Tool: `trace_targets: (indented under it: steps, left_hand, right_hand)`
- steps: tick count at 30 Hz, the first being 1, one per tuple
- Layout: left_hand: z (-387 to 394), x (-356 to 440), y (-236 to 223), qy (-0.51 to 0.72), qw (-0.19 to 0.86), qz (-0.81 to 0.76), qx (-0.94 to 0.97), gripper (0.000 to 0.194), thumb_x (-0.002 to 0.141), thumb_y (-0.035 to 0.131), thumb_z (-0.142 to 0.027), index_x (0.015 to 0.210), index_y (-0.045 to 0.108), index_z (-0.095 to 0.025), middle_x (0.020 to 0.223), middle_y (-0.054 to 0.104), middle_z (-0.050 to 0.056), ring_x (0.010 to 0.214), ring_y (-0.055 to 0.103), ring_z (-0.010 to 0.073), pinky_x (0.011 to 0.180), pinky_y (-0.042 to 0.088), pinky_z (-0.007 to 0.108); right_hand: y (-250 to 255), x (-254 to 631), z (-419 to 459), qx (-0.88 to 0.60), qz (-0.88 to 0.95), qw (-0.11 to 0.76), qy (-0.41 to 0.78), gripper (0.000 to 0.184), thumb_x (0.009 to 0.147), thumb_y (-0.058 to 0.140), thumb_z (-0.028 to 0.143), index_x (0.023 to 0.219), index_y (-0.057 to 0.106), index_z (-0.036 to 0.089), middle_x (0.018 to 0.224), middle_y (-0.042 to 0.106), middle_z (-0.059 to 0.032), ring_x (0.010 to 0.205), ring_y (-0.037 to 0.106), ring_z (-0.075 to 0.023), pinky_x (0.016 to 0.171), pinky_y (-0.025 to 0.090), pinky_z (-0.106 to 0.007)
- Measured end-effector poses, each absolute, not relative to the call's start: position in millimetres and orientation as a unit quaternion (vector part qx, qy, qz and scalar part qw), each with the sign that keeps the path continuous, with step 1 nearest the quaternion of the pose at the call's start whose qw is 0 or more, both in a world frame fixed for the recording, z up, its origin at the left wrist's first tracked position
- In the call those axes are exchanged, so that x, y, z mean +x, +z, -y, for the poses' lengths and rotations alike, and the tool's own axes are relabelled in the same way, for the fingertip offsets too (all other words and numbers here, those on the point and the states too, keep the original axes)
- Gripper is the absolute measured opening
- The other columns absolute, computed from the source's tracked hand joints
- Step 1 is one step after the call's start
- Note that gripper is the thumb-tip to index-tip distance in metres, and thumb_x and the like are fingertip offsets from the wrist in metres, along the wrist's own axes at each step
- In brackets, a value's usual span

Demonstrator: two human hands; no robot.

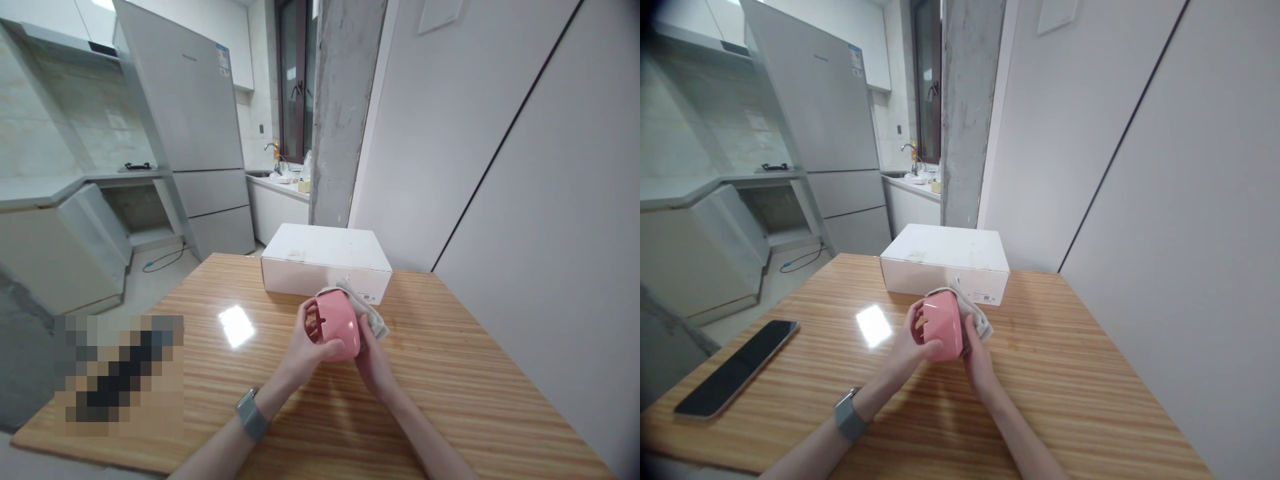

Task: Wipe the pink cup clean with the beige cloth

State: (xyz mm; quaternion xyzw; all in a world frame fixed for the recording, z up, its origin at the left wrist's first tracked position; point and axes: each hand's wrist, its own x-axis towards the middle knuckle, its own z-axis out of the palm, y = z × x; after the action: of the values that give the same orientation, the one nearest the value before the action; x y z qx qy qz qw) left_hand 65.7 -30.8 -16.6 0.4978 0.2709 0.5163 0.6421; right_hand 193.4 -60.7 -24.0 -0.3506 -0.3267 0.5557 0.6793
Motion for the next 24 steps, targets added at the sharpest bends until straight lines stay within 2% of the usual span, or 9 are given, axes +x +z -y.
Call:
trace_targets:
  steps: [6,11,18,24]
  left_hand:
    - [37.6,64.5,-3.1,0.547,0.489,-0.304,0.607,0.098,0.048,0.086,-0.023,0.131,0.035,-0.024,0.131,0.044,0.011,0.12,0.047,0.0286,0.1,0.042,0.044]
    - [35.2,63.7,-0.6,0.574,0.369,-0.338,0.648,0.096,0.045,0.087,-0.021,0.128,0.04,-0.024,0.126,0.044,0.008,0.12,0.045,0.0286,0.104,0.037,0.045]
    - [32.9,59.6,-0.7,0.56,0.328,-0.358,0.672,0.101,0.046,0.088,-0.025,0.134,0.039,-0.028,0.124,0.039,0.005,0.119,0.045,0.027,0.103,0.04,0.042]
    - [31.7,57.9,0.0,0.536,0.343,-0.331,0.697,0.096,0.049,0.086,-0.022,0.133,0.041,-0.029,0.128,0.037,0.005,0.12,0.044,0.0267,0.104,0.04,0.041]
  right_hand:
    - [-16.9,189.4,62.2,-0.307,0.346,0.636,0.618,0.054,0.088,0.044,0.064,0.118,0.062,0.024,0.12,0.066,-0.0039,0.12,0.054,-0.0228,0.103,0.042,-0.04]
    - [-17.7,189.1,61.7,-0.288,0.327,0.624,0.648,0.049,0.091,0.041,0.059,0.118,0.062,0.024,0.12,0.066,-0.0033,0.115,0.058,-0.022,0.104,0.041,-0.04]
    - [-16.4,192.1,63.8,-0.271,0.316,0.612,0.672,0.046,0.093,0.04,0.057,0.117,0.063,0.024,0.119,0.066,-0.0031,0.115,0.059,-0.0216,0.105,0.039,-0.041]
    - [-15.2,197.5,62.4,-0.281,0.293,0.626,0.666,0.045,0.092,0.043,0.056,0.115,0.064,0.024,0.121,0.065,-0.0024,0.12,0.055,-0.022,0.107,0.037,-0.041]
